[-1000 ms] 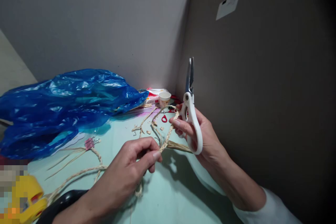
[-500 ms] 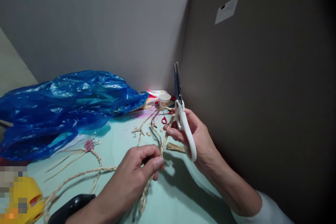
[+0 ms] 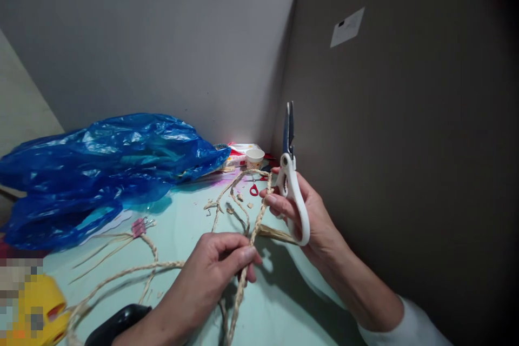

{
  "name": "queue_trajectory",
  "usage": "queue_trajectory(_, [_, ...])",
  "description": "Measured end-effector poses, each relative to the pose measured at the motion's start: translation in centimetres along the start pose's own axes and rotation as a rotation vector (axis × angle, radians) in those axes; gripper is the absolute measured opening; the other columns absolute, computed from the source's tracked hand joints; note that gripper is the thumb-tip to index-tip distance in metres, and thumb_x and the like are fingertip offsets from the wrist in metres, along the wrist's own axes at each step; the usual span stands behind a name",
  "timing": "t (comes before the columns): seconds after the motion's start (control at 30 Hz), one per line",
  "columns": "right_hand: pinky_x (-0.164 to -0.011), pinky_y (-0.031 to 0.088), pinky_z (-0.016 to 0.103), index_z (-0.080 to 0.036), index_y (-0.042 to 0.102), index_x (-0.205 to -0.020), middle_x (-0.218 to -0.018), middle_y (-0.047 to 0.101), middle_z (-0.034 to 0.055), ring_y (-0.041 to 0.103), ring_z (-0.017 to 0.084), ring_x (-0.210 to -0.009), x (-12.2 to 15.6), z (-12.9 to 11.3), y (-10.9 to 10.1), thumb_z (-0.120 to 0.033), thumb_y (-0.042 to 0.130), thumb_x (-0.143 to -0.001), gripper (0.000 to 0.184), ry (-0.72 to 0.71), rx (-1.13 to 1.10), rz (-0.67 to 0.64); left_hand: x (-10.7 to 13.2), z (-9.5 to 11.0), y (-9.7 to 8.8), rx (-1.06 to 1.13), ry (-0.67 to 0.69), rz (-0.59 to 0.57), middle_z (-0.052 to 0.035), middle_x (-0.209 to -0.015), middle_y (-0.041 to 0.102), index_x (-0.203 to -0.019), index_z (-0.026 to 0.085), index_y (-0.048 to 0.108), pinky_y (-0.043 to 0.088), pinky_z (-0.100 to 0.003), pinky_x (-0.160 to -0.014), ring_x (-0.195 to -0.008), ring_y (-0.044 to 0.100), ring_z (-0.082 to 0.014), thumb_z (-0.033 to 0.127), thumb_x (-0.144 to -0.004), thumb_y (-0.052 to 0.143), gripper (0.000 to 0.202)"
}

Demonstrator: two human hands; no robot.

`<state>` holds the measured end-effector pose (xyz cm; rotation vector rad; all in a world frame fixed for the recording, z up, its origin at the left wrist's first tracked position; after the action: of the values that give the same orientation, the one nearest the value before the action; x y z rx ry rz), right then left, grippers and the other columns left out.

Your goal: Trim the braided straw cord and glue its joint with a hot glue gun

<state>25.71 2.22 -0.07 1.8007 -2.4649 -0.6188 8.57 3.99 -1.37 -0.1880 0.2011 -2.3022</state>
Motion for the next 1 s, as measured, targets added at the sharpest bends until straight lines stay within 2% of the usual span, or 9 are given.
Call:
queue_trajectory(0.1, [-0.055,0.040,0.021,-0.025,0.066,-0.107,-0.076,0.069,-0.0026,0.057,0.010,-0.063,-0.1,0.0,-0.2,-0.027,0.092,-0.059,0.055,0.008,0.007,0.006,0.0,-0.2,-0.1,-0.031,0.004,0.031,-0.0011,-0.059,0.063,-0.063,0.016,0.070,0.034,-0.028,-0.059,-0.058,0.046,-0.0147,0.036,-0.085,0.059,0.032])
queue_trajectory(0.2, [-0.057,0.041,0.023,-0.024,0.066,-0.108,-0.078,0.070,-0.0009,0.059,0.012,-0.066,-0.4,-0.1,-0.5,-0.028,0.093,-0.057,0.058,-0.010,0.020,0.070,0.0,-0.4,-0.3,-0.064,-0.017,0.111,0.0005,-0.056,0.060,-0.062,0.016,0.070,0.032,-0.028,-0.057,-0.056,0.042,-0.0136,0.038,-0.082,0.064,0.031])
queue_trajectory(0.4, [-0.058,0.040,0.024,-0.023,0.066,-0.104,-0.078,0.069,-0.0010,0.060,0.014,-0.072,-0.9,-0.5,-1.0,-0.026,0.092,-0.057,0.053,-0.072,-0.039,0.138,0.2,-0.4,-0.3,-0.049,0.002,0.128,-0.0009,-0.068,0.065,-0.077,0.016,0.071,0.042,-0.029,-0.066,-0.067,0.057,-0.0168,0.035,-0.083,0.065,0.021])
queue_trajectory(0.53, [-0.060,0.042,0.026,-0.024,0.065,-0.104,-0.076,0.068,-0.0018,0.059,0.014,-0.069,-0.7,-0.8,-0.9,-0.027,0.091,-0.057,0.054,-0.062,-0.038,0.136,0.2,-0.8,-0.2,0.050,0.009,0.143,0.0020,-0.067,0.059,-0.081,0.018,0.063,0.044,-0.029,-0.063,-0.063,0.060,-0.0158,0.032,-0.080,0.066,0.014])
queue_trajectory(0.6, [-0.059,0.042,0.027,-0.024,0.064,-0.105,-0.077,0.067,-0.0020,0.056,0.013,-0.065,-0.7,-1.0,-0.9,-0.029,0.090,-0.058,0.054,-0.067,-0.009,0.145,0.1,-1.0,-0.4,0.088,0.025,0.186,0.0042,-0.067,0.057,-0.088,0.019,0.059,0.045,-0.028,-0.063,-0.061,0.060,-0.0155,0.030,-0.080,0.066,0.016])
queue_trajectory(0.7, [-0.058,0.041,0.026,-0.024,0.063,-0.105,-0.077,0.065,-0.0029,0.053,0.012,-0.063,-0.7,-1.1,-1.0,-0.031,0.090,-0.058,0.055,-0.094,0.024,0.181,0.1,-0.9,-0.7,0.036,0.073,0.274,0.0049,-0.071,0.057,-0.102,0.022,0.057,0.046,-0.029,-0.064,-0.062,0.060,-0.0157,0.029,-0.084,0.062,0.020])
queue_trajectory(0.77, [-0.057,0.040,0.024,-0.023,0.063,-0.105,-0.076,0.063,-0.0038,0.053,0.011,-0.063,-0.8,-1.0,-1.1,-0.030,0.091,-0.058,0.055,-0.119,0.022,0.198,0.3,-0.7,-0.9,-0.077,0.089,0.296,0.0031,-0.076,0.059,-0.103,0.024,0.060,0.044,-0.029,-0.064,-0.064,0.058,-0.0161,0.032,-0.089,0.058,0.016])
queue_trajectory(0.9, [-0.056,0.039,0.022,-0.024,0.061,-0.106,-0.070,0.060,-0.0067,0.049,0.009,-0.058,-0.9,-0.7,-1.4,-0.028,0.090,-0.062,0.053,-0.161,0.027,0.191,0.7,0.0,-1.1,-0.298,0.150,0.259,-0.0002,-0.083,0.065,-0.088,0.022,0.066,0.042,-0.030,-0.074,-0.078,0.059,-0.0185,0.030,-0.096,0.049,0.020])
queue_trajectory(1.0, [-0.056,0.040,0.022,-0.025,0.060,-0.106,-0.068,0.059,-0.0078,0.049,0.009,-0.057,-0.9,-0.5,-1.6,-0.028,0.088,-0.065,0.051,-0.177,0.063,0.193,0.8,0.4,-0.8,-0.332,0.152,0.173,0.0006,-0.080,0.065,-0.084,0.022,0.065,0.040,-0.028,-0.070,-0.076,0.058,-0.0180,0.031,-0.096,0.050,0.021])
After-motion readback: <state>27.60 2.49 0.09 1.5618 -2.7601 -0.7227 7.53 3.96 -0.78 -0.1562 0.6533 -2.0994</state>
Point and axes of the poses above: each hand's wrist, its own x-axis away from the middle knuckle, its own y-axis out of the palm, z = x × y, the point moved 2 cm from there along -x, towards the middle knuckle
